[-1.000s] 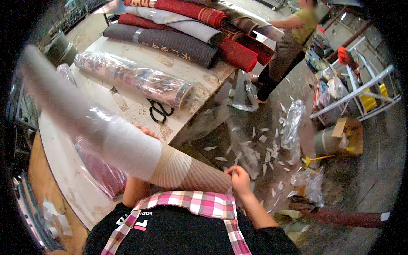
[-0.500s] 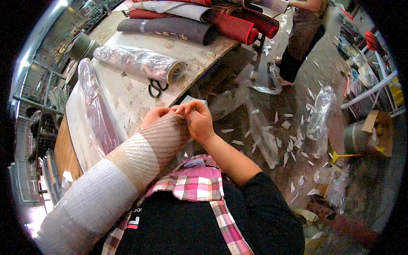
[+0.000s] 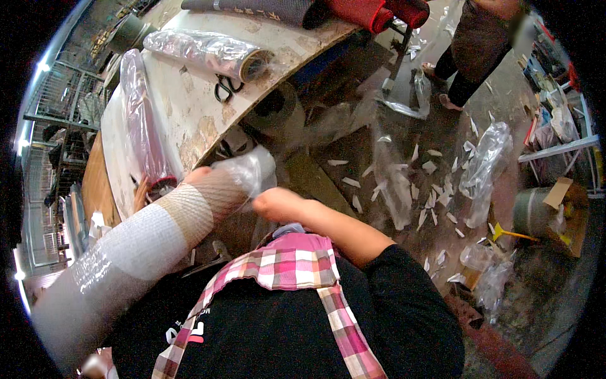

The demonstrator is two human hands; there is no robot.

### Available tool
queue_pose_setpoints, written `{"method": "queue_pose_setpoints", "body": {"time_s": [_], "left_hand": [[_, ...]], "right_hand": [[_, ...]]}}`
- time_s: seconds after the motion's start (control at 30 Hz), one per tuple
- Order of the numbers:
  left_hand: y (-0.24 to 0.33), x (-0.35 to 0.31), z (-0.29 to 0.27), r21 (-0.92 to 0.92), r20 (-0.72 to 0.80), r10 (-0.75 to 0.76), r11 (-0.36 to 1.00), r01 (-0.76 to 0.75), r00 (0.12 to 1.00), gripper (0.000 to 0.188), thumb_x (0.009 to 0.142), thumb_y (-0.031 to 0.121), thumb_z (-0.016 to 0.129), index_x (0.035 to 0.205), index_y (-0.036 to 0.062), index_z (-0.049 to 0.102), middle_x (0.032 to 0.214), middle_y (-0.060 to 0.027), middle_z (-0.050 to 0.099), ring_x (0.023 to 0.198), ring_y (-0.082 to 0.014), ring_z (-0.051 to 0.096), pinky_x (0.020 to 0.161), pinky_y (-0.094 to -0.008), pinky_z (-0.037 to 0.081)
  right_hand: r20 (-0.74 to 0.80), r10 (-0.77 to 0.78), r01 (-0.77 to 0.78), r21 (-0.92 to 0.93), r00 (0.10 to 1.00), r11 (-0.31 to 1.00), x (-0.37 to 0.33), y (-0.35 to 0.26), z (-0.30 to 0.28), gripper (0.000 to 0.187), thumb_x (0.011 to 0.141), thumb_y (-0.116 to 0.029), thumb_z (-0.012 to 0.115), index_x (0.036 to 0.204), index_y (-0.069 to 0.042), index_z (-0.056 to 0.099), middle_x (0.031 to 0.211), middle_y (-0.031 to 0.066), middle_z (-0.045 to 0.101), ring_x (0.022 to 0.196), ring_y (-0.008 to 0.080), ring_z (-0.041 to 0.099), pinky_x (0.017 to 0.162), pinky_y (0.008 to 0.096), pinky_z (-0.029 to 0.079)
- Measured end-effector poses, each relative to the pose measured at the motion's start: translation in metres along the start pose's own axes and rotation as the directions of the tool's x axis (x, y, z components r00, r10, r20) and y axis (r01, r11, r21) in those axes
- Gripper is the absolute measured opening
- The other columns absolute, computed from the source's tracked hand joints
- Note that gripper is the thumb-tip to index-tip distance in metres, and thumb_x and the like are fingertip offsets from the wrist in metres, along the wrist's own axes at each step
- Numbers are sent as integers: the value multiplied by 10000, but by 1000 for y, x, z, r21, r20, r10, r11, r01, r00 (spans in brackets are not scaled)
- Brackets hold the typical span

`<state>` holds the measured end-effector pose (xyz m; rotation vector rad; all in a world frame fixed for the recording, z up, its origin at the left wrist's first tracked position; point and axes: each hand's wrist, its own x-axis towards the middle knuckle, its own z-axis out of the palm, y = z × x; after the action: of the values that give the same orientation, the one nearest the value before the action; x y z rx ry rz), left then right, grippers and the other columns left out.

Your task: The person places rolled rugs into plastic sleeves, using shears to cut the plastic and tying the ends by hand.

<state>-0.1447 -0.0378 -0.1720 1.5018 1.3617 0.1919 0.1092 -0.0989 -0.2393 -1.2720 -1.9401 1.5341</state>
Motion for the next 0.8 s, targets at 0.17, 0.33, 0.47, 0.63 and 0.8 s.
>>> {"method": "queue_pose_setpoints", "body": {"time_s": [0.17, 0.33, 0.47, 0.63, 0.8], "left_hand": [[-39, -52, -40, -371, -324, -29, 923, -98, 946, 387, 756, 204, 529, 1068, -11, 452, 958, -115, 534, 869, -212, 509, 743, -318, 417], [-35, -38, -73, -474, -545, 71, 795, -378, 835, 381, 748, 197, 535, 1055, -18, 464, 944, -113, 541, 852, -208, 517, 730, -312, 422], [-39, -42, -79, -473, -643, 89, 735, -486, 761, 377, 742, 192, 539, 1045, -24, 473, 932, -111, 546, 838, -204, 523, 719, -307, 426], [-55, -20, -39, -410, -668, 124, 762, -501, 734, 372, 735, 186, 545, 1031, -31, 484, 918, -108, 553, 821, -199, 531, 706, -301, 432], [-48, -15, 8, -548, -645, 18, 686, -479, 764, 330, 720, 153, 540, 987, -37, 503, 857, -94, 563, 756, -181, 538, 655, -282, 434]], "right_hand": [[282, -549, 579, -27, 786, 815, -21, -104, -2, 318, 740, -221, 396, 576, 23, 518, 576, 197, 518, 536, 326, 497, 524, 376, 406], [99, -113, 87, 234, 989, 968, 35, -36, 33, 330, 733, -219, 386, 526, -5, 529, 515, 119, 526, 510, 249, 516, 512, 324, 408], [3, -397, 385, 228, 918, 894, 50, -109, 18, 349, 737, -236, 372, 524, -19, 544, 518, 114, 533, 515, 256, 522, 516, 326, 414], [17, -374, 373, 69, 927, 925, 50, -128, 9, 329, 738, -217, 372, 534, -31, 552, 499, 85, 537, 471, 253, 525, 508, 337, 427], [129, -254, 237, 132, 959, 962, 22, -114, 6, 301, 742, -161, 375, 543, -10, 541, 513, 67, 548, 505, 168, 546, 506, 285, 430]]}}
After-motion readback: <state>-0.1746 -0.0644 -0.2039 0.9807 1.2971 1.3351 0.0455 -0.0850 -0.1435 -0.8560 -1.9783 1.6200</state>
